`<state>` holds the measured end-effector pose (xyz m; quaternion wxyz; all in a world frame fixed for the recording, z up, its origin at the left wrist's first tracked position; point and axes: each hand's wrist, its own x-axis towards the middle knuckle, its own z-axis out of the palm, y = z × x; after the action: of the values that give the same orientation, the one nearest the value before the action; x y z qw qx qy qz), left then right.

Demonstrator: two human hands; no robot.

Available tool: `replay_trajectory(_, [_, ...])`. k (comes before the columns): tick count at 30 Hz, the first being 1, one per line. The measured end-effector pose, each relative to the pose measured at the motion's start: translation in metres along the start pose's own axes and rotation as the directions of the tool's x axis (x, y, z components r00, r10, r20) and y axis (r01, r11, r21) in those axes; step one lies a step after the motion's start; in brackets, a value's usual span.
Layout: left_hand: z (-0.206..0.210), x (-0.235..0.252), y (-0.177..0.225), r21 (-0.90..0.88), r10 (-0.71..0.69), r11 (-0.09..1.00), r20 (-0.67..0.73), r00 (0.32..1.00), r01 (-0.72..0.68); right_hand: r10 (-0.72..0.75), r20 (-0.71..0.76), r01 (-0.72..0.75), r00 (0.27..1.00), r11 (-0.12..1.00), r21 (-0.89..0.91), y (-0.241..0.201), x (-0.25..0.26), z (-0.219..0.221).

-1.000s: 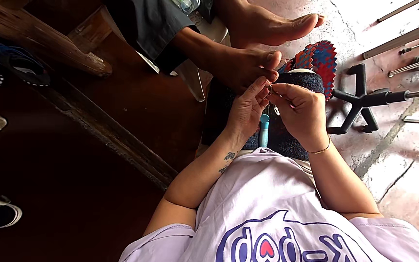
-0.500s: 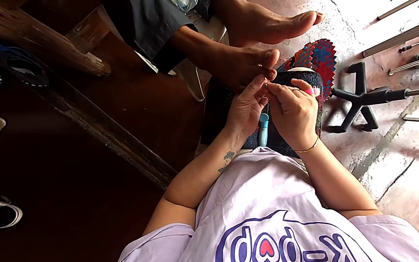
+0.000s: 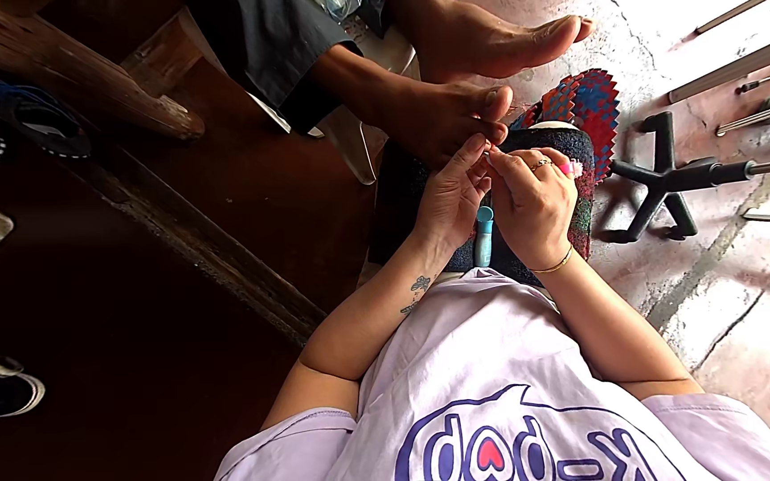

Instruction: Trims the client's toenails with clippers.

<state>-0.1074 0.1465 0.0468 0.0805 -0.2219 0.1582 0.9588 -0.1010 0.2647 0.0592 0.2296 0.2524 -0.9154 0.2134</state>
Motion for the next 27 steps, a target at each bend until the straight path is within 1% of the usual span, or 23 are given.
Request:
replay_trajectory(2, [0.001,0.0,0.0,0.006,0.001,1.0,-0.008,1.0,-0.001,-0.02,-0.029,0.02,0.999,1.0,-0.007,0.003,0.001,0.004])
replay_trajectory(5, [0.0,0.0,0.0,0.007,0.011,1.0,0.016,1.0,-0.011,-0.026,-0.052,0.026,0.998,1.0,0.0,0.005,0.001,0.007])
replay_trajectory(10, [0.0,0.001,0.0,0.027,0.01,1.0,-0.014,1.0,-0.01,-0.008,-0.041,0.009,0.999,1.0,0.028,0.005,0.002,0.005])
replay_trajectory(14, [-0.001,0.001,0.0,0.022,0.006,1.0,-0.007,1.0,-0.006,-0.015,-0.015,0.017,1.0,0.993,0.118,0.007,0.002,0.005])
replay_trajectory(16, [-0.002,0.001,0.001,0.004,-0.004,1.0,0.02,1.0,0.004,-0.021,0.005,0.02,1.0,0.989,0.148,0.01,0.003,0.004])
replay_trajectory(17, [-0.004,0.001,0.001,0.0,-0.01,1.0,0.033,0.999,0.01,-0.042,0.013,0.04,0.999,0.987,0.156,0.012,0.003,0.003])
replay_trajectory(19, [-0.007,0.001,0.001,0.025,-0.019,1.0,0.037,0.999,0.018,-0.129,0.031,0.122,0.991,0.978,0.171,0.023,0.006,-0.001])
replay_trajectory(20, [-0.009,0.001,0.001,0.037,-0.021,0.999,0.043,0.999,0.02,-0.172,0.037,0.161,0.984,0.966,0.2,0.028,0.007,-0.004])
replay_trajectory(21, [-0.01,0.002,0.002,0.037,-0.025,0.999,0.059,0.998,0.023,-0.186,0.052,0.168,0.981,0.954,0.248,0.032,0.009,-0.007])
replay_trajectory(22, [-0.012,0.001,0.002,0.027,-0.03,0.999,0.078,0.997,0.028,-0.167,0.083,0.134,0.982,0.942,0.307,0.034,0.01,-0.011])
replay_trajectory(24, [-0.013,0.0,0.004,0.021,-0.037,0.999,0.091,0.995,0.035,-0.079,0.193,-0.01,0.978,0.907,0.42,0.036,0.011,-0.018])
replay_trajectory(26, [-0.014,-0.001,0.006,0.011,-0.045,0.999,0.102,0.994,0.044,-0.023,0.341,-0.17,0.94,0.834,0.525,0.042,0.012,-0.023])
replay_trajectory(27, [-0.015,-0.001,0.006,0.01,-0.049,0.999,0.112,0.992,0.048,-0.031,0.4,-0.228,0.916,0.78,0.583,0.045,0.013,-0.024])
